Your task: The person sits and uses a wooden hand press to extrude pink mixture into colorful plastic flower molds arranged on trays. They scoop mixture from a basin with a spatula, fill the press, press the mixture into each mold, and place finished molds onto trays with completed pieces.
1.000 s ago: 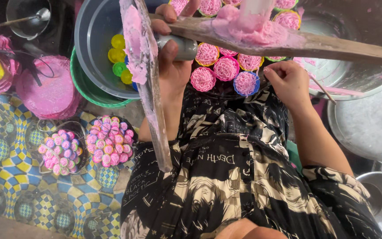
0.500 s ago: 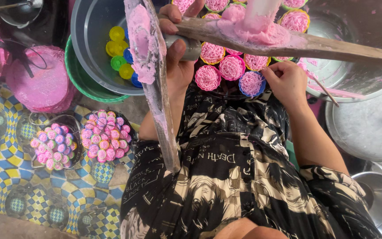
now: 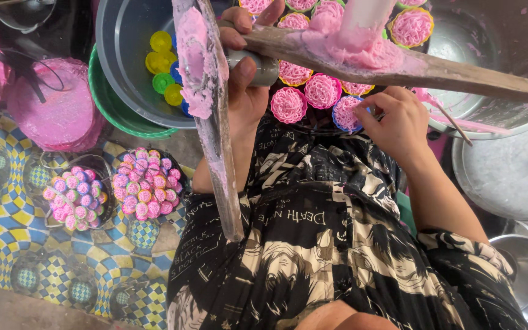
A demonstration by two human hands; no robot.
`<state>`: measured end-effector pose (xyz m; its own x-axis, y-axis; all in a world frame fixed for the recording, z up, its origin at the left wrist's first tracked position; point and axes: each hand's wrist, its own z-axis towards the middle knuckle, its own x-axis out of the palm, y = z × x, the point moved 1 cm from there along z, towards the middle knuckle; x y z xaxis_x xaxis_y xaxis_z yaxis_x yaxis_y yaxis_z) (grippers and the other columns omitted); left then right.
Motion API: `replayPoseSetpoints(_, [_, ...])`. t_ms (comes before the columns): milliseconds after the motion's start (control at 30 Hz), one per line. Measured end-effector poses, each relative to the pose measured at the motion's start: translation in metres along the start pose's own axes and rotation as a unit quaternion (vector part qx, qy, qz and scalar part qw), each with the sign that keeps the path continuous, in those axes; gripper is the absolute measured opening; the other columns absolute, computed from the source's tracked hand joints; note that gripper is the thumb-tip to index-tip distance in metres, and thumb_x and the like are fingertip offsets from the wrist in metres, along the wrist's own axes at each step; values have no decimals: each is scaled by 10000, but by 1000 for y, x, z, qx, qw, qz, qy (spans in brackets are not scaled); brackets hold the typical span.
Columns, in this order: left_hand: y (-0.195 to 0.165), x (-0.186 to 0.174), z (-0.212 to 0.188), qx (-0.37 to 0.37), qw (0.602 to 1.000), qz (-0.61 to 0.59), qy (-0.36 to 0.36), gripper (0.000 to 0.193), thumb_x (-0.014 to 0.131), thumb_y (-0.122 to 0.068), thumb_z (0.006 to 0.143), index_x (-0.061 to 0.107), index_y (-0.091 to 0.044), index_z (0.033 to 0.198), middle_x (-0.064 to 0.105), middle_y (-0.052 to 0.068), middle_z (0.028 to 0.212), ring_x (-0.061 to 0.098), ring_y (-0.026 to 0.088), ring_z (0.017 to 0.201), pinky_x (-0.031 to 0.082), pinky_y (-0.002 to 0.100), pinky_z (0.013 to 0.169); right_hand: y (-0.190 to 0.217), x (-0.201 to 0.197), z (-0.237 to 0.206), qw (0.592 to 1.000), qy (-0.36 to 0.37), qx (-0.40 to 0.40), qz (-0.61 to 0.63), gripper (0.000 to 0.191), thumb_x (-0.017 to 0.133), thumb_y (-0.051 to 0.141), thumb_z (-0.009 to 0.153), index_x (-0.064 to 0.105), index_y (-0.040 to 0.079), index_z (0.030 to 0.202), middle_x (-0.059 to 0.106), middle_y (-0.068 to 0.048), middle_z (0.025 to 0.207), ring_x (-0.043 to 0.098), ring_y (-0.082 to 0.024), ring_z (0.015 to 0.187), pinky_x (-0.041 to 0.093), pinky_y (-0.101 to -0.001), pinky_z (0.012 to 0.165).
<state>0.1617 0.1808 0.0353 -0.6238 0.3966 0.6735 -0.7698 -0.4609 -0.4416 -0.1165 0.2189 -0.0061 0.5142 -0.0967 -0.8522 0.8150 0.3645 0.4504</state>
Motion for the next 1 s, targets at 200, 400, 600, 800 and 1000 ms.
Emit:
replayPoseSetpoints(200, [8, 0, 9, 0, 1000, 7, 15, 268, 728, -41, 962, 617, -86, 1202, 547, 80, 1233, 565, 397, 1345, 418, 551, 1172, -9, -22, -2, 998, 26, 33, 37, 298, 908, 286, 802, 748, 83, 950, 636, -37, 812, 610, -196, 761, 494, -364, 695])
replayPoseSetpoints(400, [23, 5, 10, 16, 999, 44, 20, 214, 704, -46, 973, 618, -83, 1165, 572, 83, 1206, 592, 239, 1256, 381, 551, 1242, -75, -38, -20, 965, 44, 151, 211, 207, 834, 244, 943, 746, 116, 1080, 666, -20, 840, 594, -162, 709, 484, -320, 669])
replayPoseSetpoints(600, [32, 42, 15, 23, 993, 115, 16, 257, 732, -51, 961, 613, -90, 1185, 565, 31, 1113, 556, 203, 1236, 456, 632, 1204, -221, -31, -48, 974, -41, 142, -174, 202, 797, 349, 968, 818, 170, 1060, 730, -123, 1074, 703, -347, 1018, 562, -438, 828])
replayPoseSetpoints(800, [60, 90, 15, -12, 964, 257, 72, 282, 777, -58, 935, 609, -129, 1151, 551, 17, 1176, 571, 248, 1218, 507, 581, 1178, -326, 30, -62, 875, 347, 281, -188, 305, 791, 247, 762, 819, 77, 1014, 755, -204, 1023, 726, -382, 973, 590, -467, 865])
replayPoseSetpoints(1000, [84, 100, 23, -20, 895, 409, 177, 357, 809, 68, 917, 602, -119, 1139, 526, -4, 1198, 558, 199, 1175, 574, 516, 1089, -368, -21, -68, 898, 371, 213, -107, 266, 637, 152, 899, 770, 119, 1127, 775, -188, 957, 733, -393, 910, 573, -494, 837])
